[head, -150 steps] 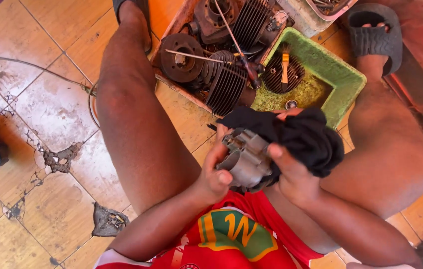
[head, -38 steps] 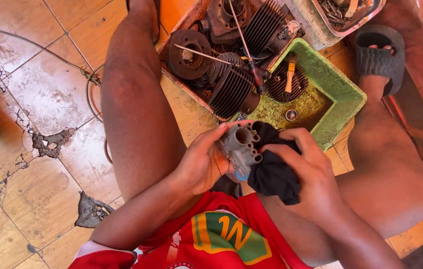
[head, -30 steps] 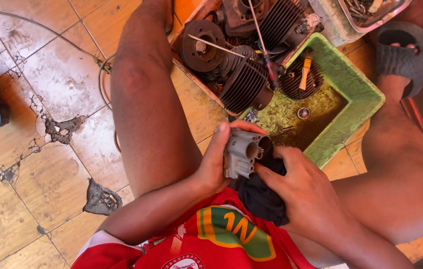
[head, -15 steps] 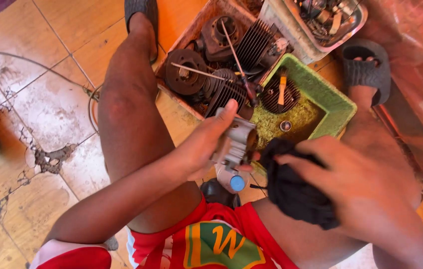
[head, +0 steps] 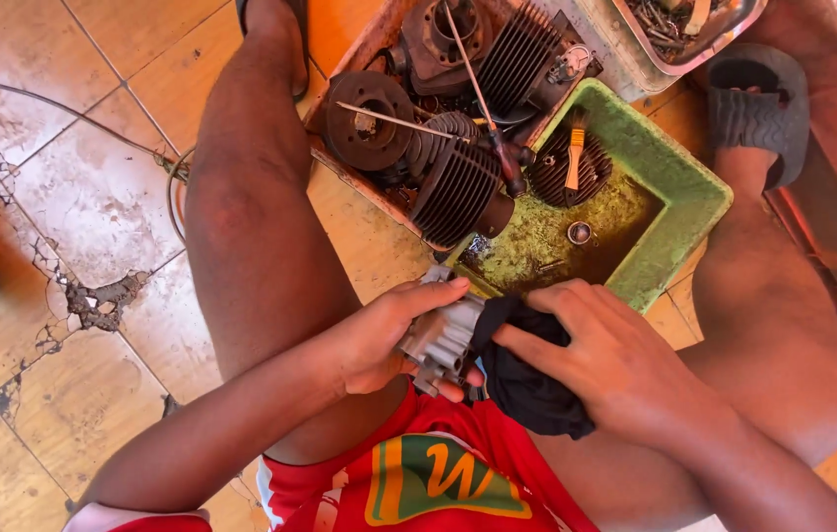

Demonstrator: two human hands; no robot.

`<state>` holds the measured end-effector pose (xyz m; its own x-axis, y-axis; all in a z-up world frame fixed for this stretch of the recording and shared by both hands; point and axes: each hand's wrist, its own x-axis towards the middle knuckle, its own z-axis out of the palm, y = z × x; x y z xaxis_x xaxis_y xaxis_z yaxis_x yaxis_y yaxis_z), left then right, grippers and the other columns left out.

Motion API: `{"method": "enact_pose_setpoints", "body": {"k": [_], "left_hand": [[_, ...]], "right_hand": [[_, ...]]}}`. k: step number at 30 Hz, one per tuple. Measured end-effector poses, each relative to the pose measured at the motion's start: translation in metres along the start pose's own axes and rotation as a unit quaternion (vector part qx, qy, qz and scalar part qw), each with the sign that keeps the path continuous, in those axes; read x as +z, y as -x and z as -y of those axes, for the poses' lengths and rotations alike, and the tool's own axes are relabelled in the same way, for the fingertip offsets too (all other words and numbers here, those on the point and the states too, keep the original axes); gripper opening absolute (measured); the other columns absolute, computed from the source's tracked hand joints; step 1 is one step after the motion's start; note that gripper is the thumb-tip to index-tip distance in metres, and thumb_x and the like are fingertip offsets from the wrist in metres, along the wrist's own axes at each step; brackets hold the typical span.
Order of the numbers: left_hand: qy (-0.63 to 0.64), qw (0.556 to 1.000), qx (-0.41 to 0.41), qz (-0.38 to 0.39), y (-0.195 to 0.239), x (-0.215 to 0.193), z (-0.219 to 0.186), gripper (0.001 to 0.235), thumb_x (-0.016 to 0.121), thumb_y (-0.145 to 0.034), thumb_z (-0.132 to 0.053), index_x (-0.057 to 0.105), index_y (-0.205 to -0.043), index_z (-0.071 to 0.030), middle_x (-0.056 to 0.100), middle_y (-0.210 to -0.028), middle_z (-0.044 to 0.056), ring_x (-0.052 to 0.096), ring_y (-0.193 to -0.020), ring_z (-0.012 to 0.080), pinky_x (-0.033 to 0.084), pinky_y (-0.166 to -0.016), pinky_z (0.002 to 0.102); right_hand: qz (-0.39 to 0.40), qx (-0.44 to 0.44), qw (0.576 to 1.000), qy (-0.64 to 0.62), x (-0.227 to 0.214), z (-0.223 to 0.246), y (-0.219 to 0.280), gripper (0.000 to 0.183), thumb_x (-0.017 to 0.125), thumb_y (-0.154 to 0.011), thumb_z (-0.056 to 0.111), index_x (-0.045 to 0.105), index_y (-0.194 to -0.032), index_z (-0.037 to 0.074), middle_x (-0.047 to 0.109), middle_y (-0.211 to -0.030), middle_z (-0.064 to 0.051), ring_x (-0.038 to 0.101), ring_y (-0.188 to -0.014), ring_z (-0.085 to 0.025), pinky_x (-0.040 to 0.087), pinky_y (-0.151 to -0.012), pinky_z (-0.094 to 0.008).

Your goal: Cleaning and inspecting carburetor components using a screwdriver and a cloth during a reassembly process.

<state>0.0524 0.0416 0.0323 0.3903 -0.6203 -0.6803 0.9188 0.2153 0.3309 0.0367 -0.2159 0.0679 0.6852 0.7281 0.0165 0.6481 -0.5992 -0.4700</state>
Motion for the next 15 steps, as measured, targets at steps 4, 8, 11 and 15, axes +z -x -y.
{"method": "enact_pose_setpoints", "body": {"k": [4,8,11,15], "left_hand": [[-0.048,0.997,-0.050,0.031,-0.001,0.000,0.000,0.050,0.049,-0.105,-0.043,0.065,-0.109,0.004,0.073,-0.085,0.020,0.072,-0.067,0.0282,0.058,-0.054,0.035],[-0.041,0.999,0.005,0.008,-0.011,-0.004,0.007,0.042,0.059,-0.100,-0.038,0.061,-0.111,0.002,0.071,-0.085,0.018,0.071,-0.061,0.0263,0.056,-0.045,0.035],[-0.022,0.995,0.069,0.067,-0.020,-0.010,0.020,0.045,0.063,-0.099,-0.035,0.057,-0.113,0.006,0.069,-0.091,0.017,0.070,-0.067,0.0243,0.067,-0.057,0.038],[-0.001,0.987,0.139,0.075,-0.013,-0.002,0.028,0.035,0.059,-0.104,-0.029,0.055,-0.116,0.004,0.069,-0.081,0.013,0.069,-0.055,0.0195,0.055,-0.045,0.025]], "right_hand": [[-0.050,-0.042,0.989,0.133,-0.003,0.010,-0.007,0.038,0.066,-0.078,0.025,0.070,-0.116,0.023,0.059,-0.120,-0.015,0.058,-0.102,-0.031,0.046,-0.081,-0.040],[-0.060,0.012,0.981,0.186,0.002,0.022,-0.009,0.038,0.067,-0.075,0.021,0.068,-0.113,0.023,0.054,-0.096,-0.007,0.049,-0.079,-0.027,0.040,-0.066,-0.038],[0.001,0.028,0.997,0.068,0.005,0.009,-0.004,0.057,0.076,-0.062,0.024,0.065,-0.117,0.019,0.055,-0.096,-0.006,0.055,-0.077,-0.026,0.048,-0.062,-0.038],[-0.001,0.054,0.996,-0.070,0.005,0.010,0.006,0.077,0.088,-0.056,0.029,0.063,-0.125,0.009,0.063,-0.116,-0.011,0.066,-0.091,-0.032,0.054,-0.074,-0.039]]}}
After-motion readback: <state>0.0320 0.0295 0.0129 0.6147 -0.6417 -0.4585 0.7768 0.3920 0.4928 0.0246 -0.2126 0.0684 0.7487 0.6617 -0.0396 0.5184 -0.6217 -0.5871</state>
